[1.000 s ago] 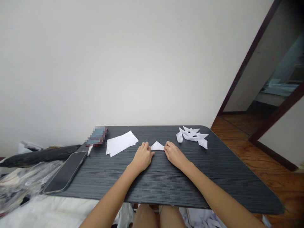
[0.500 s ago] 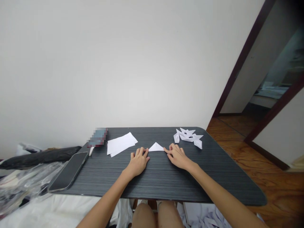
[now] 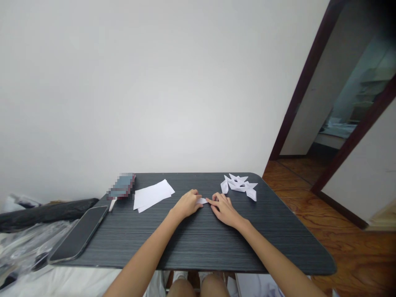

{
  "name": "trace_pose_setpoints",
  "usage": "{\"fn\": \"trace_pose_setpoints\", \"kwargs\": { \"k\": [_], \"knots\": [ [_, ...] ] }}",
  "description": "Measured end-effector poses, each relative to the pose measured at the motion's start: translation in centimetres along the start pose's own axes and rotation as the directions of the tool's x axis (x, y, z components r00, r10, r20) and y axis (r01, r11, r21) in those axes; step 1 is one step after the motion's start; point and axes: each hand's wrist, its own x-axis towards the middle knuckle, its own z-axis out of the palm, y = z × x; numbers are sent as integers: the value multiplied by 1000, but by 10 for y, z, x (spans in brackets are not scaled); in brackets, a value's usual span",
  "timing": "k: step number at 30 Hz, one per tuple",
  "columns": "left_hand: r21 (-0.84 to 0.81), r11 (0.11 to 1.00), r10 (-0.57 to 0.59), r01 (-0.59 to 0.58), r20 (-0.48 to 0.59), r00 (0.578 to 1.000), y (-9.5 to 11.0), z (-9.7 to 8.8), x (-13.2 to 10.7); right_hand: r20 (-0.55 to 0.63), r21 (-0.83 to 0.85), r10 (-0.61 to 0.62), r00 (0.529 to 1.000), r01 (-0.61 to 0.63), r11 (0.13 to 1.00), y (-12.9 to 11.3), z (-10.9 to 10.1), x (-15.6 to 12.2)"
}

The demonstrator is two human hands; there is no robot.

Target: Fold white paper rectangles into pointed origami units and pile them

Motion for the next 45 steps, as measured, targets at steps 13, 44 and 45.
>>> {"fn": "trace_pose_setpoints", "kwargs": {
  "k": [13,44,45],
  "knots": [
    [-52,988,-156,149,-204,966,-10,15,8,85,637,449,889,-396,662,-21,31,55],
    [-999,47,-457,-5,-25,889,-18,9,8,-42,927,257,965,-58,370,-9,11,49],
    [-998,59,-466,5,-23,885,-18,10,8,-52,916,265,963,-60,397,-8,12,49]
  ]
}}
